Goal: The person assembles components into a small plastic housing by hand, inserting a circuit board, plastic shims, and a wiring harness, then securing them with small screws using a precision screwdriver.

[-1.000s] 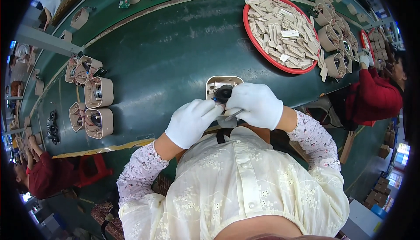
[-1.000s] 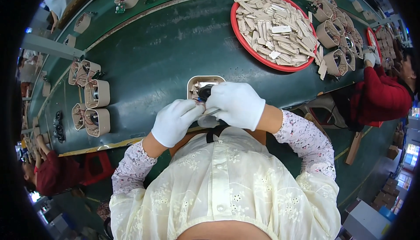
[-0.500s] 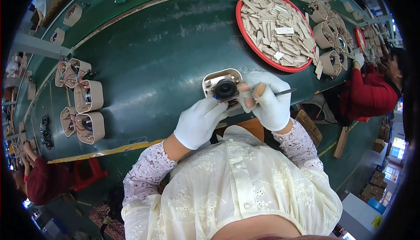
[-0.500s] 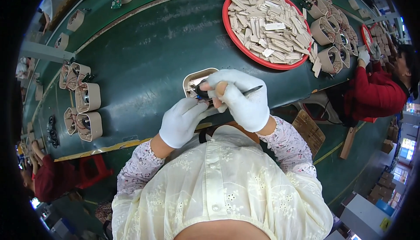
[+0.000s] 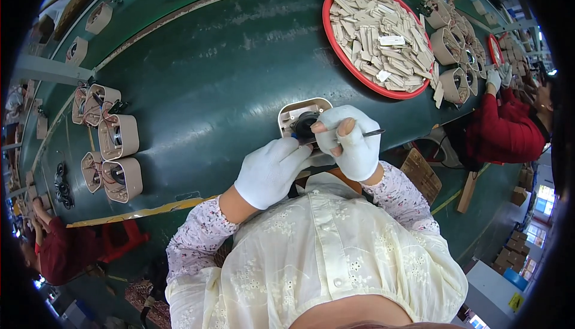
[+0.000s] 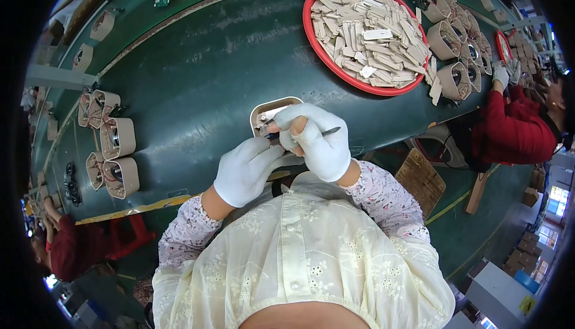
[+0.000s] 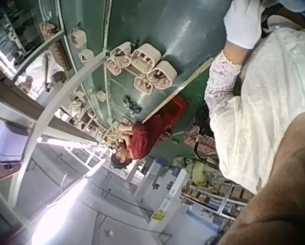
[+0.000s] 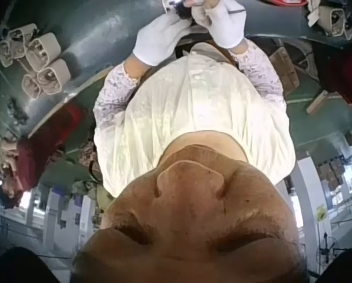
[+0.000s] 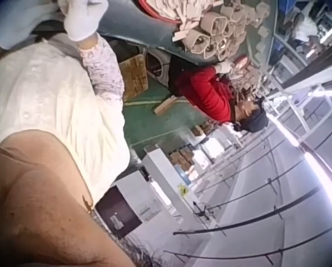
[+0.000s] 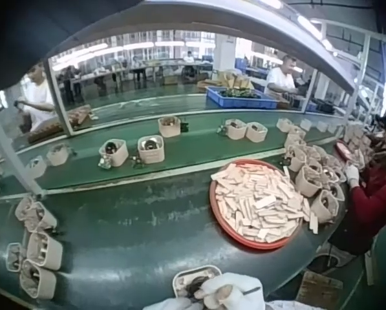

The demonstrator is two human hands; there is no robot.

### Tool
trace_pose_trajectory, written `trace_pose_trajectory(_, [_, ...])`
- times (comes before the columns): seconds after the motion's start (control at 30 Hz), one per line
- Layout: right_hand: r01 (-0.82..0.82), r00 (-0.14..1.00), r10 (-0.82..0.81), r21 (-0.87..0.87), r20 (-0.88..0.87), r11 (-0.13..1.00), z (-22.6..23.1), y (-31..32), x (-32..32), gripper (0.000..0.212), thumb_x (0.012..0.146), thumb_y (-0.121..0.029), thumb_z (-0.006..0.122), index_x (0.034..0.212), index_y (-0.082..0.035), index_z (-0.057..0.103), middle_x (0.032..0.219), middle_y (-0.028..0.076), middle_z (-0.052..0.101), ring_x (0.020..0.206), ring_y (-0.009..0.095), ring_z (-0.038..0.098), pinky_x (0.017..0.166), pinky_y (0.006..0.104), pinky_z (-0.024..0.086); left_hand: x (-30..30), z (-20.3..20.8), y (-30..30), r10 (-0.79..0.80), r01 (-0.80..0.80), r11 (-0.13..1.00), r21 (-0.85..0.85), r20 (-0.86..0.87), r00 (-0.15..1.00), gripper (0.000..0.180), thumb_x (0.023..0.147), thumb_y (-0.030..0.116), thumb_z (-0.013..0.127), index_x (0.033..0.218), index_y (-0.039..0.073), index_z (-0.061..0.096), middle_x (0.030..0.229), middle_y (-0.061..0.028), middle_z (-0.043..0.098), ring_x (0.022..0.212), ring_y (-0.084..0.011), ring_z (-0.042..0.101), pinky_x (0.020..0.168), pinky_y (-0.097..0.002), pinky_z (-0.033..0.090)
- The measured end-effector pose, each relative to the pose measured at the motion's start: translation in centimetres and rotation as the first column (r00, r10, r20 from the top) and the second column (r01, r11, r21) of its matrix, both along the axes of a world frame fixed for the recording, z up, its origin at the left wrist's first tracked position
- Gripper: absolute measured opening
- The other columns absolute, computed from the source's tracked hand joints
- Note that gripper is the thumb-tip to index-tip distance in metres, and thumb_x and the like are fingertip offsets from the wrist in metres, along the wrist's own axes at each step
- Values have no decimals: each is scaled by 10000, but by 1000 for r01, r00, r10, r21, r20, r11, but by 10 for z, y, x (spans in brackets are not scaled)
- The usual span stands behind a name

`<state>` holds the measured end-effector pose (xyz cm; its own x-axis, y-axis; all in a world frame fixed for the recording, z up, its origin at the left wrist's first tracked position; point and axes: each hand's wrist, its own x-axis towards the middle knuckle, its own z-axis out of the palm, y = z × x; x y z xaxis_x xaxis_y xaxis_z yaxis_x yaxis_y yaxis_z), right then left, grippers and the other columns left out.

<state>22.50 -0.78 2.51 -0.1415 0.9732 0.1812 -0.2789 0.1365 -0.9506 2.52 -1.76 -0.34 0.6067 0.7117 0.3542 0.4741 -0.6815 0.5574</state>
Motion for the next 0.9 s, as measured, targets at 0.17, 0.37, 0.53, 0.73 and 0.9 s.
trace_pose_trajectory(0.17, [-109,973,77,138,217,984,-1,0,5,433,1074,-350,544,968,48,676,723,64,656,498,80,484,484,263,375,1,0,-1,-13,13,1000,-16,-36,999,347,845,135,648,1189,91,669,1068,-73,623,893,-255,658,692,-358,558])
trace_pose_trajectory(0.37, [-94,947,29,190,319,977,5,4,0,369,1065,-286,533,947,22,699,679,28,603,515,80,492,489,272,378,-1,-2,-5,-10,20,995,100,-94,996,397,823,121,641,1219,124,663,1036,-62,643,869,-252,670,657,-355,557])
trace_pose_trajectory(0.53, [174,945,-153,-46,289,984,36,10,19,262,1040,-203,568,999,16,706,760,32,621,641,73,554,586,257,438,-2,4,9,13,-11,998,64,-17,1000,421,860,237,734,1265,155,654,933,-34,643,801,-217,670,630,-335,551])
trace_pose_trajectory(0.73, [175,-13,-499,494,866,852,8,116,163,213,918,-210,705,1120,-158,749,1069,124,682,972,334,675,829,407,556,-2,4,16,-21,21,999,36,10,1000,479,854,295,766,1293,151,641,868,-52,644,771,-237,670,633,-350,547])
trace_pose_trajectory(0.9, [118,-216,-404,435,889,893,12,136,180,205,910,-230,699,1097,-159,747,1071,115,675,996,334,673,848,428,552,-7,6,18,-34,33,999,5,48,998,659,745,193,867,1347,93,618,865,-83,695,739,-264,685,636,-343,551])
